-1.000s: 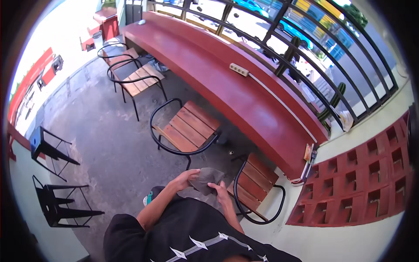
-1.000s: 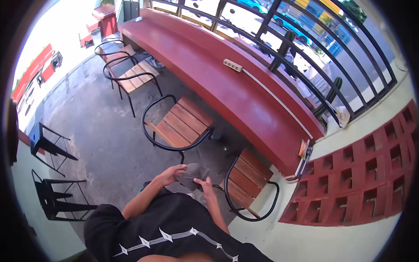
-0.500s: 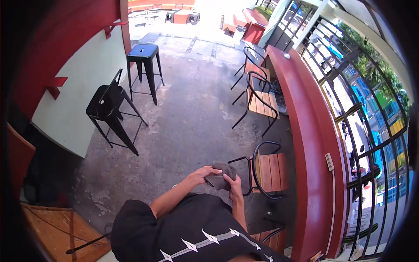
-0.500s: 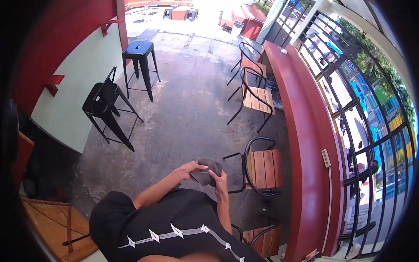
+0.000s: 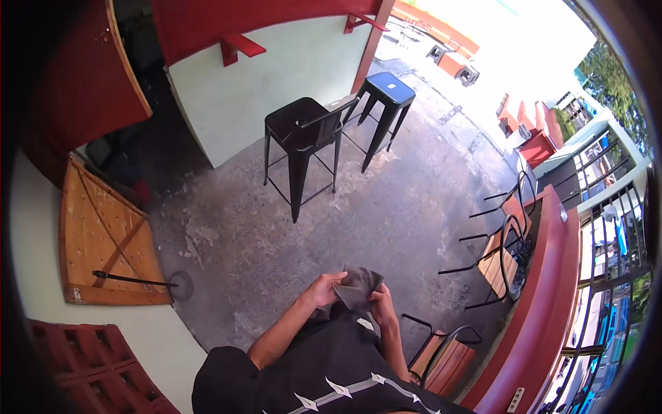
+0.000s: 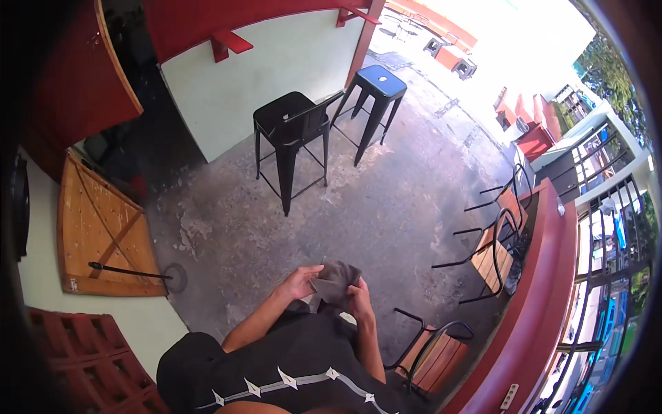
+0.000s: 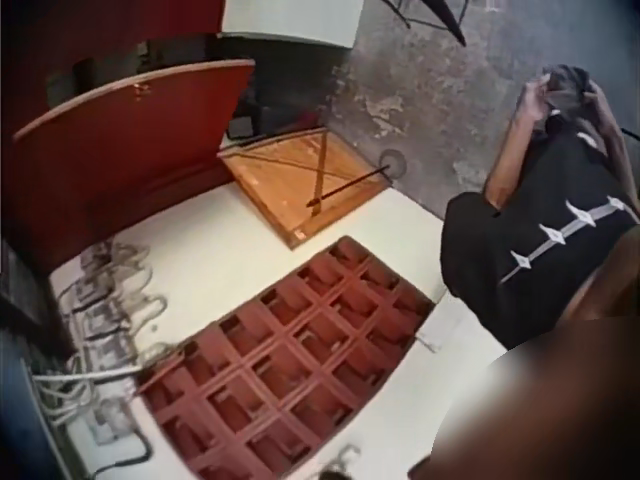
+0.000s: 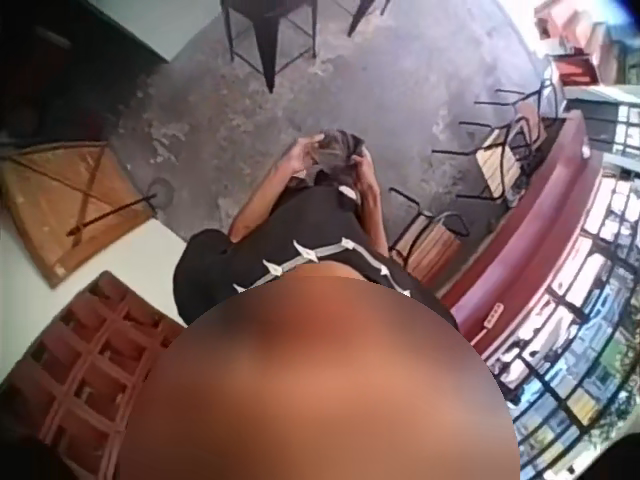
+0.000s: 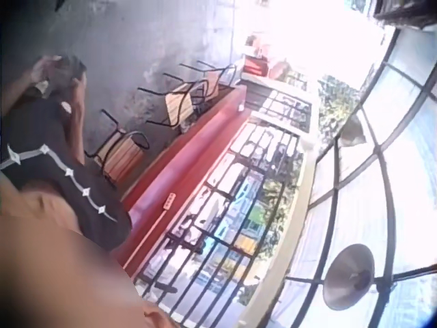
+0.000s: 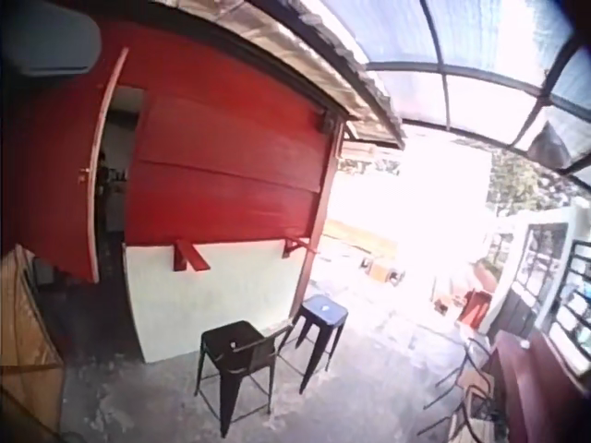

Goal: The recorder wipes down cafe tables and chairs with a cloth and then sweeps the patio floor with a broom and dustpan.

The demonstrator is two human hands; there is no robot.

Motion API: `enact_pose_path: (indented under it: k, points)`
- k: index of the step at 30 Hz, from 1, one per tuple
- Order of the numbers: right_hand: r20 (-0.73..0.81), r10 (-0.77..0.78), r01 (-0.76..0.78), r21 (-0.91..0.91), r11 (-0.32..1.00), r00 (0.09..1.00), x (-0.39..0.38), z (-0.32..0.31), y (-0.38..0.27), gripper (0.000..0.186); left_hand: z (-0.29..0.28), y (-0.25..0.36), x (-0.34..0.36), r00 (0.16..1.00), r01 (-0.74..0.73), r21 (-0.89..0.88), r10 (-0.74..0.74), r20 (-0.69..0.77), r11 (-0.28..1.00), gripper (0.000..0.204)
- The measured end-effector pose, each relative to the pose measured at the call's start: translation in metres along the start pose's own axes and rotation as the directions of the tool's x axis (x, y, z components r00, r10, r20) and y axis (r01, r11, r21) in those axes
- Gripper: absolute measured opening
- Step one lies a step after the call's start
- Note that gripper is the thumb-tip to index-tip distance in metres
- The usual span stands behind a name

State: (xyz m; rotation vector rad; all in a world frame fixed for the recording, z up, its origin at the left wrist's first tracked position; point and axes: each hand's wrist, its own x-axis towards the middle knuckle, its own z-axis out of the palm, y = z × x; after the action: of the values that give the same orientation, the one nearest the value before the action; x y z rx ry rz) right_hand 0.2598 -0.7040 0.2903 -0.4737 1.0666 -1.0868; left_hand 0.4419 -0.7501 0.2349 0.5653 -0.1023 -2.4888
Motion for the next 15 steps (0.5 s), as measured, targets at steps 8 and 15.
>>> enact_pose_path:
  k: [8, 15]
  points:
    - [0.153, -0.098, 0.146, -0.341, 0.929, 0.983, 0.067, 0.029, -0.029, 0.050, 0.020, 0.016, 0.023, 1.000, -0.028, -0.043, 0.029, 0.005, 0.999, 0.032]
    - [0.243, -0.736, 0.772, -0.281, 0.571, 0.632, 0.046, 0.087, -0.253, 0.030, 0.066, 0.091, 0.075, 0.941, -0.211, 0.052, 0.217, -0.259, 0.976, 0.027]
